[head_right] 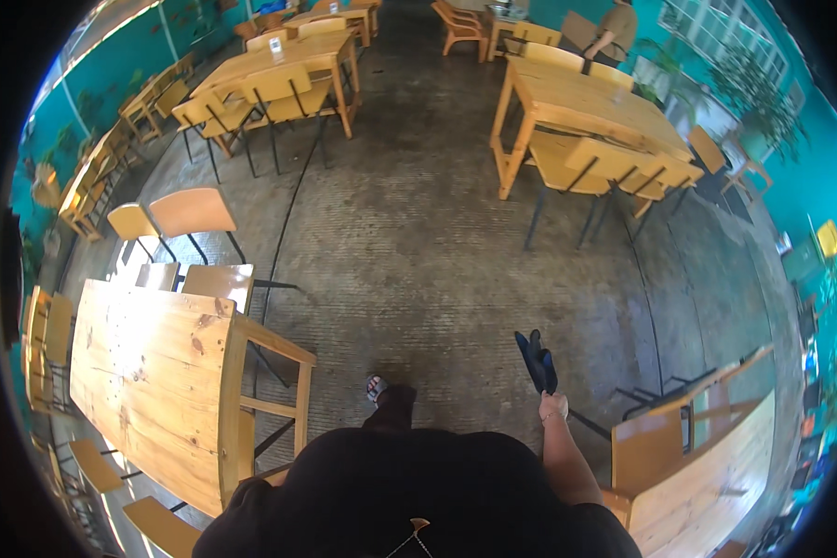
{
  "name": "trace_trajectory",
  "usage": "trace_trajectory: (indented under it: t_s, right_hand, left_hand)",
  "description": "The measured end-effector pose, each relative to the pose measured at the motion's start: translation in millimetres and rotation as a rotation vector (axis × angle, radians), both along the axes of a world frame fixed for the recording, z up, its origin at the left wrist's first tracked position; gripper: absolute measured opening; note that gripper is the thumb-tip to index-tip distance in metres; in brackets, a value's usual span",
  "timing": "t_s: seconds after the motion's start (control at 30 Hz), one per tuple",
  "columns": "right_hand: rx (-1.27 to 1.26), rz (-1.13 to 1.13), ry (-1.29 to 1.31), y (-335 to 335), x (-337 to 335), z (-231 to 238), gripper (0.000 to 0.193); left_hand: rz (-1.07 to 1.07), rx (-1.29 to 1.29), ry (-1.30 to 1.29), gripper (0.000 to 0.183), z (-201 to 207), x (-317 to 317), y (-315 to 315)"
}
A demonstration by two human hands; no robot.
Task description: The person wipes the seats and backrests of several wooden chairs using a dark cloth. They move from one chair to another, cleaning the surfaces thoroughly. The person also wipes the surface of a wooden table. The task is performed in a room with multiple tables and chairs.
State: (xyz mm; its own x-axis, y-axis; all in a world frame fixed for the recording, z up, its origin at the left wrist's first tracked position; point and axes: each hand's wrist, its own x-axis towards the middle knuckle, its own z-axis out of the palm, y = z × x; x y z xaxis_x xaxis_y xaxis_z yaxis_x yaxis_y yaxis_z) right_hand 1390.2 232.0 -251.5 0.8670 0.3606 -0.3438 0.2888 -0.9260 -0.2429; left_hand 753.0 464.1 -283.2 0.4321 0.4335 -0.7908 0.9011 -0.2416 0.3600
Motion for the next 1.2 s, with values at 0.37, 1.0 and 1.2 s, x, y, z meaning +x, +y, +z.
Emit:
trace_trajectory:
  t_s: [0.37,1.0,1.2]
  right_hand:
    - [-0.422,0.377,-0.043,50.2,-30.8,53.9,0.018]
    - [-0.426,0.335,0.172,538.8,174.1,81.1,0.019]
    - [0.015,0.402,0.062,826.4,269.2,68.4,0.02]
  left_hand:
    - [0.145,0.025,0.144,0.029,40.1,3.2,242.1]
    - [0.919,-0.097,0.134,0.028,101.3,68.8,482.4]
    - [1.366,-0.033,0.006,0.032,135.3,110.9,529.1]
